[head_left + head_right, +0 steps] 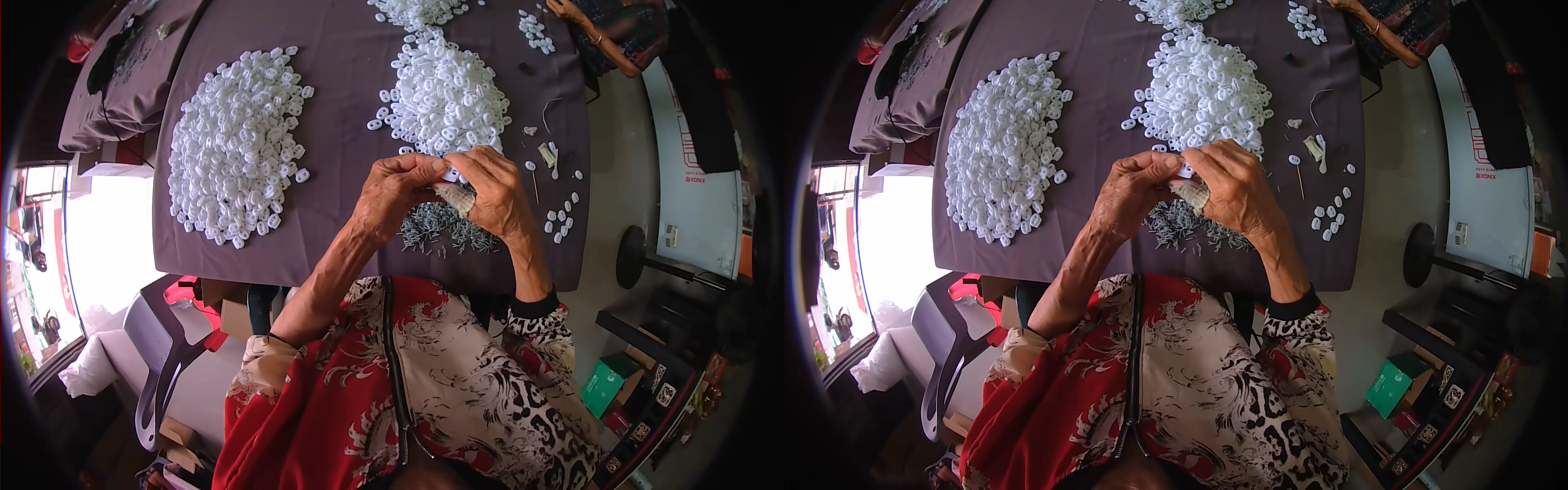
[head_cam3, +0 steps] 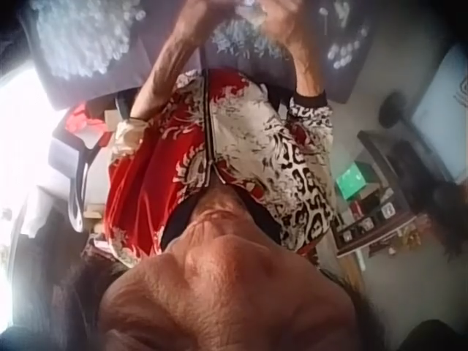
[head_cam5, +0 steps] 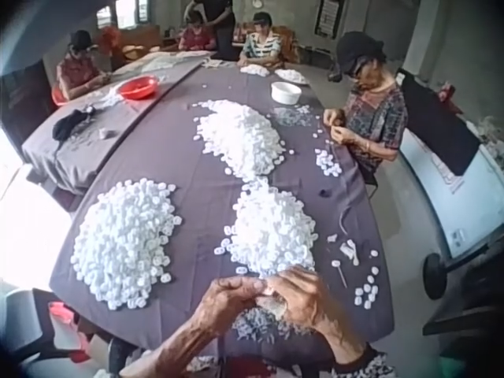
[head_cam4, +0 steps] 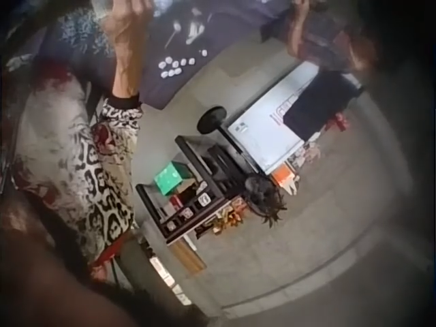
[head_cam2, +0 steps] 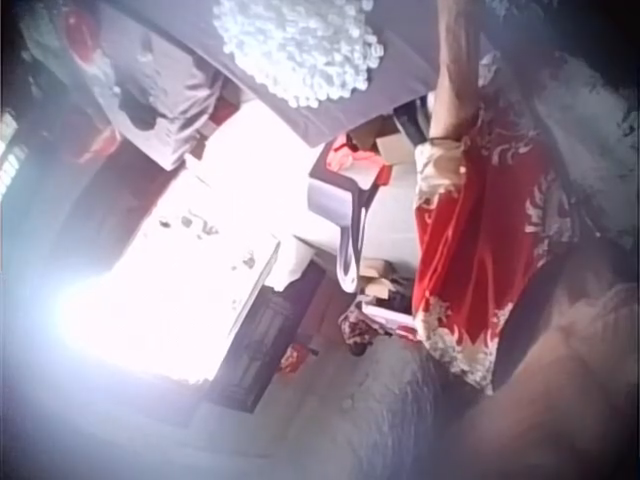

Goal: The person assembles plastic cord locks by hand, picking up the components from the table and fitting the pieces together.

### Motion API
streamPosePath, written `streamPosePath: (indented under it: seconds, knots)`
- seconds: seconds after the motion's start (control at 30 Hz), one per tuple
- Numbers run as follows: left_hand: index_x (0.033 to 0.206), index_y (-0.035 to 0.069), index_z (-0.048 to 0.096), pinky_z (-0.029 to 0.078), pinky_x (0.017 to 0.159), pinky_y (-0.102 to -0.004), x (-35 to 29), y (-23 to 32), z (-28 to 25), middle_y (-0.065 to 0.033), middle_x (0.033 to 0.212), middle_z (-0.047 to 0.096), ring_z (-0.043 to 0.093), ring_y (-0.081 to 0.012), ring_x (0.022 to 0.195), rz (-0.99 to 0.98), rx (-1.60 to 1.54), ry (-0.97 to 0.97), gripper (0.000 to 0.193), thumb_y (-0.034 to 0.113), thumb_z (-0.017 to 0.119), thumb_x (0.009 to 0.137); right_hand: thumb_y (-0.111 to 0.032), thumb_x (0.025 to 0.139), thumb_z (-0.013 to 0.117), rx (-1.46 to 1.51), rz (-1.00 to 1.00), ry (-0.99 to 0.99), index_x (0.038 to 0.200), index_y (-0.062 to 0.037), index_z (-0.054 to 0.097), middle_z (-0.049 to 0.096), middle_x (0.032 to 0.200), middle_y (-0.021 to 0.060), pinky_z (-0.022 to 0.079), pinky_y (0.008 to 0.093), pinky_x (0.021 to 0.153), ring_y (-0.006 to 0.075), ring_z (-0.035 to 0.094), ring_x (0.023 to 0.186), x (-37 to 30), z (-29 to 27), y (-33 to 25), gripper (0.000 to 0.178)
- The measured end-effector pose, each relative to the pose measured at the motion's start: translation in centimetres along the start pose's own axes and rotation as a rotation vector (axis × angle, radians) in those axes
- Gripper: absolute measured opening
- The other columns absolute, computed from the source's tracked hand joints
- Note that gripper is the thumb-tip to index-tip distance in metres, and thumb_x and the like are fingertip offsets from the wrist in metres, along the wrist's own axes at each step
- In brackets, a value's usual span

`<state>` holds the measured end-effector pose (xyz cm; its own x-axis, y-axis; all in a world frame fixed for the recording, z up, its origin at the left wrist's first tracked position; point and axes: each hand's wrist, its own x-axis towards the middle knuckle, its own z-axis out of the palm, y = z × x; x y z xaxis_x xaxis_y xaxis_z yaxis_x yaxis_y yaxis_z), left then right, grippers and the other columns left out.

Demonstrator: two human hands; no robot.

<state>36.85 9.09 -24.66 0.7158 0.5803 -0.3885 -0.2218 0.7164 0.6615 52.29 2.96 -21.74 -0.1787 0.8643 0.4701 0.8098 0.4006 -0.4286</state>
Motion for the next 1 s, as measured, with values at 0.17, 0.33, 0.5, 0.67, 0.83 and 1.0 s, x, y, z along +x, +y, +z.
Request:
streamPosePath:
  seconds: [0.17, 0.33, 0.5, 0.67, 0.83, 1.0]
  knots:
    - [0.089, -0.001, 0.059, 0.05, 0.075, -0.0316, -0.1, 0.1, -0.2, -0.008, 0.081, 0.061, 0.061, -0.0175, 0.077, 0.028, -0.047, -0.023, 0.018, 0.016, 0.056, 0.085, -0.008, 0.069, 0.068, 0.007, 0.012, 0.061, 0.098, -0.0004, 0.056, 0.059, 0.08, 0.0099, 0.047, 0.0344, 0.063, 0.0247, 0.057, 0.071, -0.1, 0.2, -0.4, 0.033]
    - [0.09, -0.001, 0.059, 0.05, 0.077, -0.0324, -0.6, 0.2, 0.0, -0.0086, 0.085, 0.061, 0.061, -0.0172, 0.078, 0.033, -0.122, -0.046, 0.017, 0.015, 0.056, 0.085, -0.009, 0.069, 0.068, 0.01, 0.032, 0.108, 0.099, -0.0014, 0.057, 0.059, 0.08, 0.0094, 0.047, 0.0341, 0.062, 0.0241, 0.057, 0.07, -0.3, 0.7, -0.5, 0.033]
    - [0.092, 0.0, 0.06, 0.05, 0.074, -0.03, -1.3, -0.2, -0.4, -0.0081, 0.085, 0.062, 0.061, -0.0156, 0.075, 0.074, 0.012, 0.091, 0.018, 0.016, 0.057, 0.084, -0.009, 0.07, 0.067, 0.041, 0.032, 0.04, 0.1, -0.0014, 0.057, 0.06, 0.078, 0.0096, 0.047, 0.0334, 0.062, 0.0244, 0.057, 0.07, -0.3, 1.1, -1.0, 0.032]
    - [0.089, 0.0, 0.064, 0.048, 0.064, -0.026, -2.6, 2.6, -4.5, -0.009, 0.074, 0.063, 0.06, -0.0128, 0.068, 0.407, 0.413, 0.326, 0.021, 0.019, 0.063, 0.079, -0.007, 0.069, 0.069, 0.055, 0.175, 0.037, 0.097, -0.0041, 0.06, 0.06, 0.075, 0.0083, 0.047, 0.0309, 0.059, 0.0212, 0.06, 0.067, -1.8, 1.6, 0.6, 0.03]
    - [0.094, -0.001, 0.064, 0.047, 0.063, -0.024, -4.5, 6.9, -9.6, -0.0099, 0.078, 0.066, 0.06, -0.0133, 0.068, 0.49, 1.066, 0.787, 0.027, 0.019, 0.064, 0.076, 0.001, 0.069, 0.061, 0.072, 0.349, -0.047, 0.092, -0.0009, 0.059, 0.061, 0.079, 0.0124, 0.048, 0.0321, 0.061, 0.0265, 0.061, 0.07, -2.3, 2.6, 2.2, 0.023]
    - [0.097, 0.002, 0.063, 0.047, 0.064, -0.026, -5.7, 7.9, -14.0, -0.0104, 0.081, 0.065, 0.061, -0.0146, 0.07, 0.566, 1.346, 0.949, 0.026, 0.019, 0.062, 0.077, -0.001, 0.071, 0.059, 0.021, 0.303, -0.081, 0.09, -0.0012, 0.061, 0.062, 0.08, 0.013, 0.048, 0.0321, 0.062, 0.0279, 0.061, 0.07, -0.8, 4.5, 2.5, 0.019]
